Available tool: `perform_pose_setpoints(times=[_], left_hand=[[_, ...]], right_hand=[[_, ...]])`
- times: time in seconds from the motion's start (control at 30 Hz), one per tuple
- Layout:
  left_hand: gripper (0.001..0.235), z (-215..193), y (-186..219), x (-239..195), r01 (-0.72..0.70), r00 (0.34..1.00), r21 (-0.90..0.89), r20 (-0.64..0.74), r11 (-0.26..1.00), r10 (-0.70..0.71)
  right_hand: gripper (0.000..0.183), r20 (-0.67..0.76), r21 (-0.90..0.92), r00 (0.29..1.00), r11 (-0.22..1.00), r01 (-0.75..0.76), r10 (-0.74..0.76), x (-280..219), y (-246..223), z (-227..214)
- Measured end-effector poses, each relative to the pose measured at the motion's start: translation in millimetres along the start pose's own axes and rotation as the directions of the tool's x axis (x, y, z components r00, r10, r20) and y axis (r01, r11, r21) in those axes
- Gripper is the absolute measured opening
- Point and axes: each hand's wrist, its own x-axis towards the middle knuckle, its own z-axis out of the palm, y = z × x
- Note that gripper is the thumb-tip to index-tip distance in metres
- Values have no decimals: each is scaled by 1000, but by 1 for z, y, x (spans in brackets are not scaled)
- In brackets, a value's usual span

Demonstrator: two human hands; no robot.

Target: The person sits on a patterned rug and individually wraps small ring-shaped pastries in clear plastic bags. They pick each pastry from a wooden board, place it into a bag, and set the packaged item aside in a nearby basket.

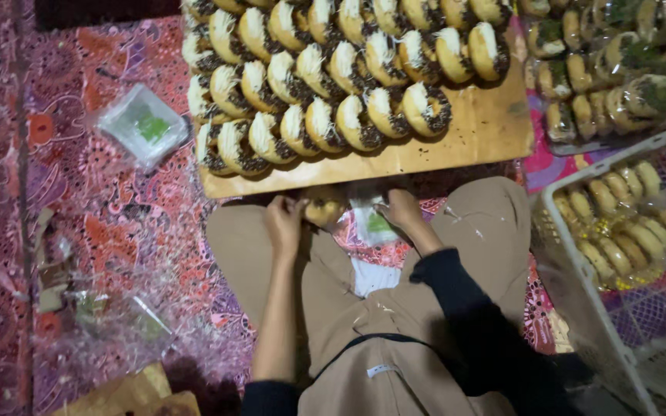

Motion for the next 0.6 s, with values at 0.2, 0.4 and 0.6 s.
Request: perform_pose_setpoints(times=[0.2, 0.4, 0.6], left_hand=[[24, 27, 7, 3, -236, 972, 499, 136, 834, 194], [37, 11, 68, -43, -379, 924, 330, 76, 865, 376], [39, 39, 91, -91, -216, 973, -140, 48, 966, 225]], right_hand=[[40, -178, -45, 948, 965, 260, -263, 39, 16, 21], [34, 140, -207, 939, 918, 338, -315, 49, 11, 16], [17, 54, -247, 817, 785, 568, -574, -17, -35, -69]])
